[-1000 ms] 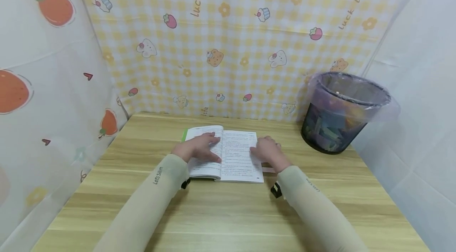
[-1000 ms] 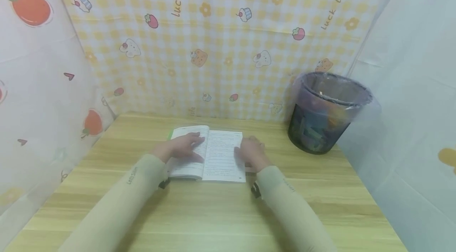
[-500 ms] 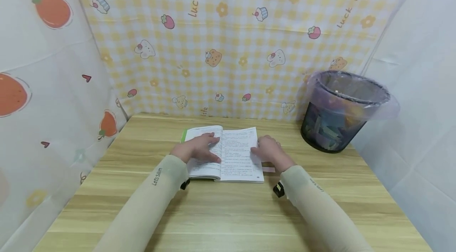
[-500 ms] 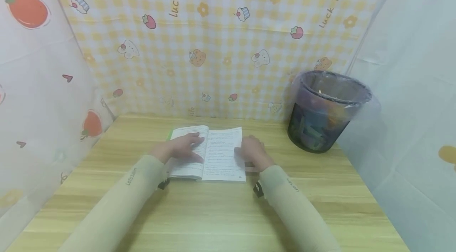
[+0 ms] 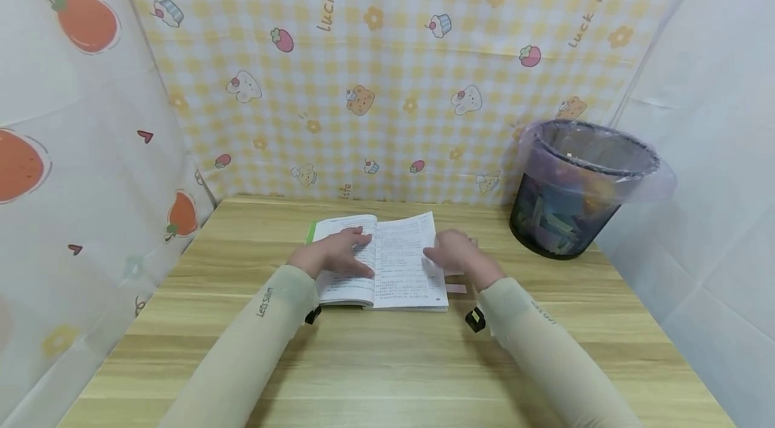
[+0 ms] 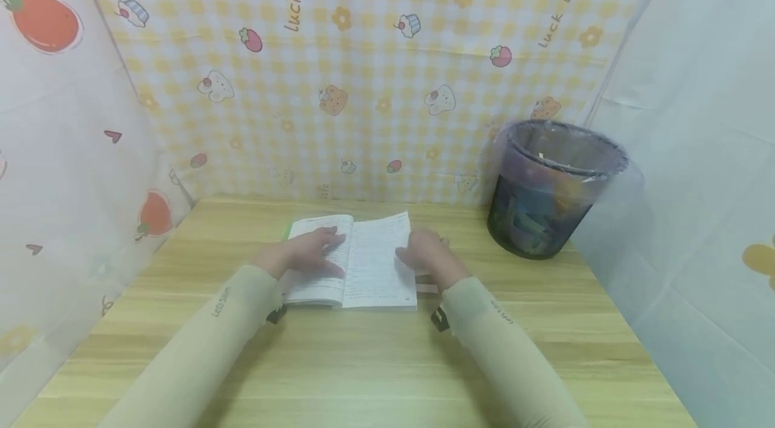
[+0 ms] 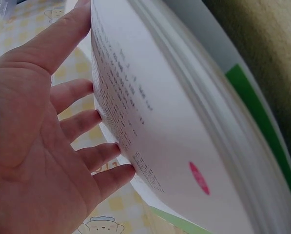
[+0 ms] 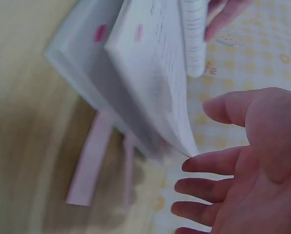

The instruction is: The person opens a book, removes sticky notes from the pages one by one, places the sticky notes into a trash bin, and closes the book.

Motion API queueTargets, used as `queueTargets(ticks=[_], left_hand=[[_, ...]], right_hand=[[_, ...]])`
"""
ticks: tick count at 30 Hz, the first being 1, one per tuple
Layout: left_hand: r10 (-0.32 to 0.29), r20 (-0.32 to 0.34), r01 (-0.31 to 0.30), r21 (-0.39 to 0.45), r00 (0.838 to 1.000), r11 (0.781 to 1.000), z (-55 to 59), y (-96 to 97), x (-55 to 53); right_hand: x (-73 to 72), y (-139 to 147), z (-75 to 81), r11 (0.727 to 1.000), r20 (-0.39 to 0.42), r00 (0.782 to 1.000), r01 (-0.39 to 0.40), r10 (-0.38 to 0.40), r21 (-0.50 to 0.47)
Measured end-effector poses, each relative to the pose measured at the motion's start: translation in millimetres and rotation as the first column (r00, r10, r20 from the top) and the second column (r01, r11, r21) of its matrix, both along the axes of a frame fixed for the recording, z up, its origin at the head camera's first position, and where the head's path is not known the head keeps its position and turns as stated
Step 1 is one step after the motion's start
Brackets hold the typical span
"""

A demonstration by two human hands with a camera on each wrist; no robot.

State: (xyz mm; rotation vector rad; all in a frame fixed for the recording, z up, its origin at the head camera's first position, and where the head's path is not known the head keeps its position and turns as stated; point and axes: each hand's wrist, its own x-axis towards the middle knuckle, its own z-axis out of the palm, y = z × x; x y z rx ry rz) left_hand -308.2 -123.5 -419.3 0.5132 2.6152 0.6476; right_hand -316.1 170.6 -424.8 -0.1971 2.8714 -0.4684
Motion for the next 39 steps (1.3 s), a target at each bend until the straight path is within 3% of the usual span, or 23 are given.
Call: queueTargets(ticks=[4, 9, 11, 14, 15, 17, 21, 22, 23, 24, 25, 29, 33, 35, 39], left_hand=[[-0.006, -0.001, 0.006, 0.007, 1.000, 1.000, 0.6, 1.4, 1.5], [0.004, 0.000, -0.004, 0.005, 1.000, 1.000, 2.3, 2.3, -0.8], [0.012, 0.008, -0.012, 0.000, 1.000, 1.000, 2.2, 2.3, -2.4], [0.018, 0.016, -0.018, -0.003, 1.000, 1.000, 0.7, 2.0, -3.9], [0.017, 0.019, -0.017, -0.004, 1.000, 1.000, 0.0, 2.0, -4.2], [0.013, 0.015, -0.013, -0.004, 1.000, 1.000, -1.4, 1.6, -4.8], [0.003, 0.007, -0.003, -0.004, 1.000, 1.000, -3.2, 0.0, -4.4], [0.001, 0.004, -0.001, -0.005, 1.000, 1.000, -3.6, -0.4, -4.3], [-0.003, -0.001, 0.003, -0.005, 1.000, 1.000, -3.9, -1.0, -3.9], [-0.006, -0.004, 0.006, -0.005, 1.000, 1.000, -4.2, -1.5, -3.5], [-0.008, -0.006, 0.008, -0.005, 1.000, 1.000, -4.3, -2.1, -3.3], [-0.038, -0.033, 0.038, 0.007, 0.999, 0.999, -5.1, -6.1, -2.2], [-0.045, -0.076, 0.050, 0.072, 0.996, 0.996, -5.5, -15.6, -2.3], [-0.020, -0.110, 0.032, 0.108, 0.994, 0.994, -6.6, -23.5, -3.3], [0.030, -0.206, 0.003, 0.156, 0.978, 0.988, -9.7, -43.0, -5.9]], right_hand=[[3.0, 0.8, -6.0, 1.000, 0.022, 1.000, -0.011, 0.011, -0.008], [3.2, -1.9, 4.0, 0.991, -0.066, 0.998, -0.016, 0.007, -0.136], [2.1, -3.3, 9.3, 0.977, -0.079, 0.997, -0.020, 0.003, -0.214], [1.6, -3.9, 15.5, 0.933, -0.059, 0.998, -0.015, -0.007, -0.359], [1.9, -3.6, 16.6, 0.908, -0.038, 0.999, -0.002, -0.015, -0.419], [1.9, -2.9, 16.8, 0.827, 0.018, 1.000, 0.019, -0.010, -0.562], [0.1, -3.5, 7.7, 0.574, 0.156, 0.986, 0.099, 0.052, -0.813], [-0.7, -4.6, 3.7, 0.526, 0.176, 0.982, 0.110, 0.075, -0.843], [-0.5, -5.7, -0.1, 0.511, 0.174, 0.980, 0.104, 0.092, -0.853], [0.4, -7.1, -4.0, 0.509, 0.170, 0.980, 0.096, 0.100, -0.855], [2.0, -8.7, -7.8, 0.527, 0.152, 0.983, 0.076, 0.103, -0.846], [12.5, -19.0, -18.1, 0.669, 0.043, 0.991, -0.054, 0.128, -0.741], [20.8, -34.6, -22.2, 0.714, -0.029, 0.983, -0.151, 0.180, -0.684], [23.0, -42.4, -22.5, 0.730, -0.064, 0.974, -0.204, 0.215, -0.652], [26.4, -54.7, -23.2, 0.793, -0.070, 0.960, -0.262, 0.270, -0.550]])
